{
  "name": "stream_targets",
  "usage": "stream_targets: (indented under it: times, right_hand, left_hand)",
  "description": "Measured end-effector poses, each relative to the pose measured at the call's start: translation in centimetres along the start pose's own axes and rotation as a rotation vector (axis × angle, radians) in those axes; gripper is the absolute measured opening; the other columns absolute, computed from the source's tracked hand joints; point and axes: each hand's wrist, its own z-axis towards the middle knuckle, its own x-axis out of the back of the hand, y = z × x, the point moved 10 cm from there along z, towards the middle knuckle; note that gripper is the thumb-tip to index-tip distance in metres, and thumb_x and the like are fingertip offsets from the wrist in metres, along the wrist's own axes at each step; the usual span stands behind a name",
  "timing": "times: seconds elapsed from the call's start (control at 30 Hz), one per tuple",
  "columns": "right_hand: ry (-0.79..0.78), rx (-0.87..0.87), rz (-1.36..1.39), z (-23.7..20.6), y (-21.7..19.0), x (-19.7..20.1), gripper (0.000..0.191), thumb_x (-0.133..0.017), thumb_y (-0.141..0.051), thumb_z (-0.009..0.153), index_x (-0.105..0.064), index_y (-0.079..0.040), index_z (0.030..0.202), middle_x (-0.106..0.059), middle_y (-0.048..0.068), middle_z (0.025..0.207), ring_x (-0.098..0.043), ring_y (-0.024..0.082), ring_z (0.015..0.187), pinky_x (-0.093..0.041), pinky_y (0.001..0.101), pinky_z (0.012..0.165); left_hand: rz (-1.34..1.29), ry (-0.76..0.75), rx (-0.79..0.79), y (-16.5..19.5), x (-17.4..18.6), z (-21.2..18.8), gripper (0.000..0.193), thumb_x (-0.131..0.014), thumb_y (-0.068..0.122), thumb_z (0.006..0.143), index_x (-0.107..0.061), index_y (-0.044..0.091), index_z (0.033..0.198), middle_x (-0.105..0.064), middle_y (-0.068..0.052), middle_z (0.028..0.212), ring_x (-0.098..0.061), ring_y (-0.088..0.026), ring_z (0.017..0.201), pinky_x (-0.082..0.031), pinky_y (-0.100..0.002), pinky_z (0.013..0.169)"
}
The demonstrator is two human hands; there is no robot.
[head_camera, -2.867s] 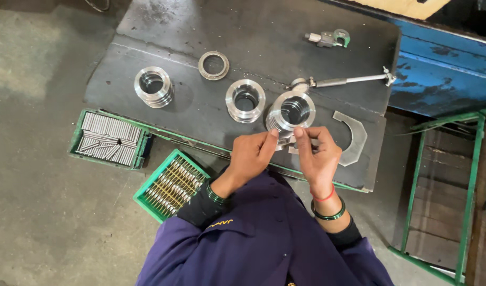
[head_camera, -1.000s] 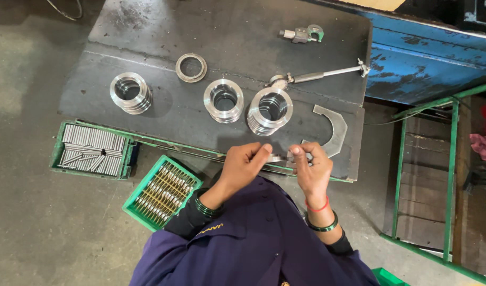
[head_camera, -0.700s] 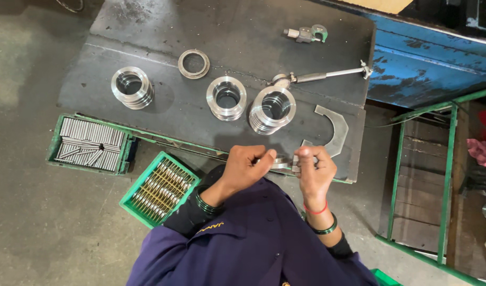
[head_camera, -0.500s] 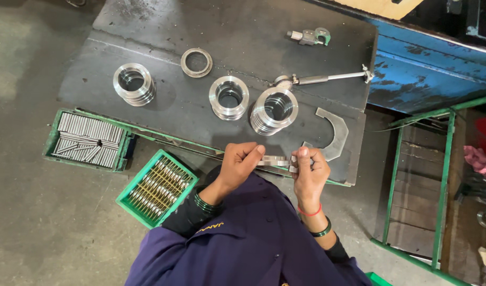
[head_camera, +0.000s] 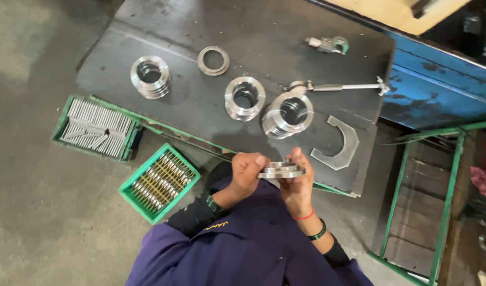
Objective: The person measures machined metal rings with a micrometer caliper at a workbench, then stacks the measured rings and places them into a green slotted crate. Earlier the person reaches into a lathe machine to retrieve a part.
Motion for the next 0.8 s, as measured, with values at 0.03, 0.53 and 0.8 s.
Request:
stream_targets:
  times: [0.03, 0.53, 0.8]
  right_hand:
    - [-0.031, -0.013, 0.009, 0.0, 0.5, -0.3, 0.030, -0.060, -0.036, 0.105, -0.058, -0.010, 0.091, -0.041, -0.008, 0.059, -0.035, 0.002, 0.047, -0.027, 0.0205, 0.044]
    - [0.129, -0.015, -0.261, 3.7, 1.2, 6.4, 0.028, -0.063, -0.031, 0.105, -0.062, -0.005, 0.095, -0.048, -0.004, 0.067, -0.040, 0.004, 0.049, -0.030, 0.0215, 0.044]
    - [0.116, 0.145, -0.409, 4.6, 0.8, 5.5, 0.031, -0.061, -0.029, 0.110, -0.061, -0.002, 0.094, -0.053, 0.000, 0.072, -0.043, 0.005, 0.055, -0.033, 0.0215, 0.049]
  left_hand:
    - [-0.026, 0.015, 0.011, -0.3, 0.2, -0.2, 0.041, -0.052, 0.020, 0.105, -0.059, -0.003, 0.071, -0.059, -0.001, 0.066, -0.046, -0.009, 0.058, -0.036, -0.030, 0.054]
    - [1.060, 0.648, 0.002, 7.3, 25.5, 8.1, 0.032, -0.076, 0.031, 0.093, -0.062, 0.002, 0.088, -0.059, -0.012, 0.070, -0.058, -0.029, 0.063, -0.045, -0.040, 0.062]
    - [1.709, 0.351, -0.296, 8.5, 26.9, 12.9, 0.024, -0.078, 0.022, 0.083, -0.063, 0.007, 0.094, -0.068, -0.013, 0.088, -0.065, -0.035, 0.098, -0.048, -0.047, 0.096]
